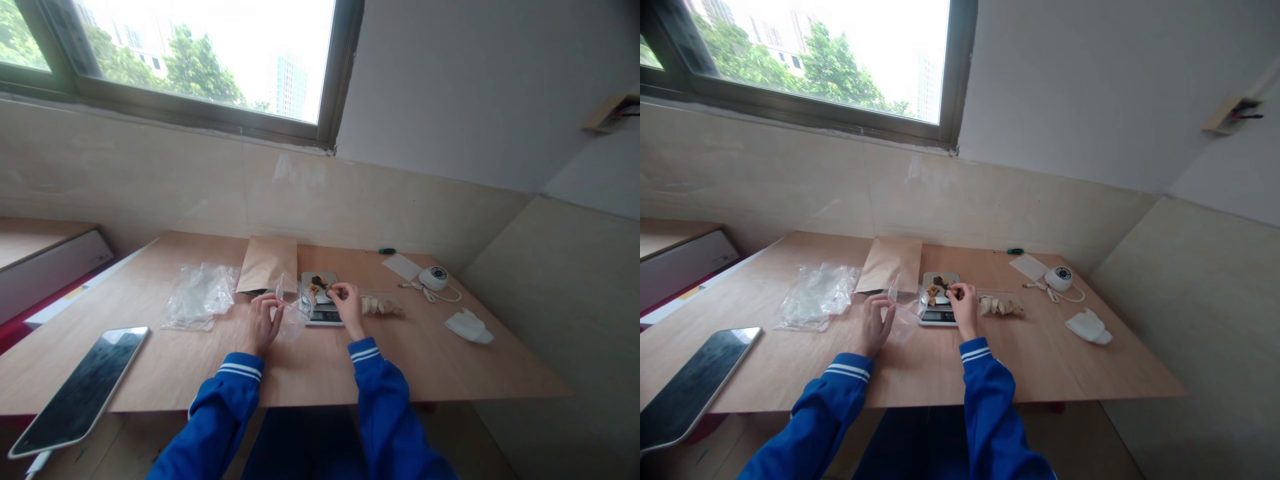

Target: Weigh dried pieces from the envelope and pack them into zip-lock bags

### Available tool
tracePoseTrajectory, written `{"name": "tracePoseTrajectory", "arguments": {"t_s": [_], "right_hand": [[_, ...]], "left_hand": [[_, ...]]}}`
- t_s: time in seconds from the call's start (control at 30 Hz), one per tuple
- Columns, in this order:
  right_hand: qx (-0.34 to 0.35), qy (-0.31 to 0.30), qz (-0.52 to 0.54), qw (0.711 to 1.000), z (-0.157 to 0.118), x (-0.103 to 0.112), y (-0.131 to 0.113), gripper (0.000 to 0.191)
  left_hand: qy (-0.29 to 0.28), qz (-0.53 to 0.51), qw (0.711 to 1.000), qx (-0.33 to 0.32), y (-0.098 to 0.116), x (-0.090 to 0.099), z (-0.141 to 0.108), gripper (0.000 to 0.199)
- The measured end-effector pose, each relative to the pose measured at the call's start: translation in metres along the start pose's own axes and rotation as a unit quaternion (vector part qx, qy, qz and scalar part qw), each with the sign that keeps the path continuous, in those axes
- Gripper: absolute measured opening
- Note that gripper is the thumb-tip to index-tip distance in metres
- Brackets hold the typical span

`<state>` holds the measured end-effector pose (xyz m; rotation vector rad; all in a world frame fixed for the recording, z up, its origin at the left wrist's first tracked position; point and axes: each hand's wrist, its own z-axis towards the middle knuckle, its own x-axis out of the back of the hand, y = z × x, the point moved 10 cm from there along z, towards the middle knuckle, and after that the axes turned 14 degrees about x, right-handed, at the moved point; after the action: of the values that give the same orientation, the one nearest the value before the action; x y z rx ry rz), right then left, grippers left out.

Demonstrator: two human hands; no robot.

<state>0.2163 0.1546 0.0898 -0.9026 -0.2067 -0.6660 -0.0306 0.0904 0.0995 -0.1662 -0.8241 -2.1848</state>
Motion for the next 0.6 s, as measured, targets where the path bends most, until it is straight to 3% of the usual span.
{"name": "tracePoseTrajectory", "arguments": {"t_s": [0.1,0.23,0.3,0.37,0.47,0.6], "right_hand": [[0.026,0.015,0.066,0.997,0.004,0.005,-0.040,0.017],[0.111,-0.109,0.124,0.980,0.004,-0.018,-0.110,0.022],[0.130,-0.135,0.128,0.974,0.004,-0.026,-0.122,0.023],[0.128,-0.104,0.107,0.981,0.008,-0.025,-0.112,0.023],[0.123,-0.061,0.040,0.990,0.014,-0.026,-0.075,0.026],[0.118,-0.137,-0.059,0.982,0.014,-0.054,-0.029,0.040]], "left_hand": [[-0.010,0.011,1.000,-0.007,0.003,-0.002,0.000,0.001],[-0.017,0.004,1.000,-0.015,0.003,-0.003,-0.002,0.002],[-0.009,-0.005,1.000,-0.005,0.000,-0.001,-0.002,0.003],[0.005,-0.013,1.000,0.008,-0.004,0.002,-0.002,0.005],[0.013,-0.011,1.000,0.005,-0.003,0.004,-0.002,0.006],[0.011,0.007,1.000,-0.019,0.003,0.004,-0.001,0.006]]}}
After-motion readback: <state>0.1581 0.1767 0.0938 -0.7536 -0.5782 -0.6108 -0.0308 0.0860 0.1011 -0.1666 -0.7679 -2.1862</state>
